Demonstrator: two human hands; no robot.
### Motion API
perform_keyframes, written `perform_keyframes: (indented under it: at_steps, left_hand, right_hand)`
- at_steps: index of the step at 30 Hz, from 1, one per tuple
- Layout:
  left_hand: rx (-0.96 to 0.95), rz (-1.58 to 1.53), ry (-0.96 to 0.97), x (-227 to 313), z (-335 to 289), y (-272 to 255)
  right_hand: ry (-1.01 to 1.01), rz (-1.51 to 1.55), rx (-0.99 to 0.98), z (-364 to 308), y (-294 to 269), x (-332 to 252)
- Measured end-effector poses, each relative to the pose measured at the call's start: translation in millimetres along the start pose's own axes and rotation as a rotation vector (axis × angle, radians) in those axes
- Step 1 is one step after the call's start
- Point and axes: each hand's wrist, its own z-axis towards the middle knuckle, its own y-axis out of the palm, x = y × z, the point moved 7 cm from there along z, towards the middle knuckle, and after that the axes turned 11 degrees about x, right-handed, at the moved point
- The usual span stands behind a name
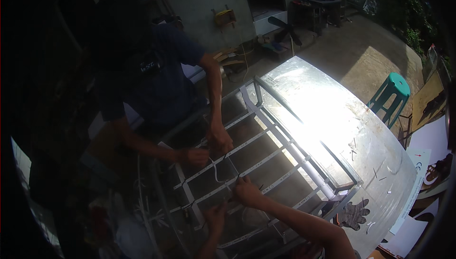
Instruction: Install and secure wiring strips onto a large metal frame using electrical tape.
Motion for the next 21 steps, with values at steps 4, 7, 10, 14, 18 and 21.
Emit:
perform_keyframes:
  at_steps: [4,7,10,14,18,21]
  left_hand:
    - [0.014,-0.335,-0.121,-13,14,10]
    - [-0.008,-0.490,-0.234,-10,19,19]
    - [-0.096,-0.635,-0.277,-13,25,30]
    - [-0.048,-0.694,-0.311,-11,28,42]
    - [-0.022,-0.734,-0.316,-1,26,35]
    - [-0.071,-0.685,-0.345,-3,22,34]
  right_hand:
    - [0.010,0.022,0.065,-5,-2,-6]
    - [0.025,0.022,0.046,1,-3,-3]
    - [0.016,0.004,0.020,4,-6,-2]
    - [0.005,0.041,0.059,6,-14,8]
    - [0.005,0.084,0.030,9,-16,6]
    - [-0.007,0.074,0.006,9,-22,3]
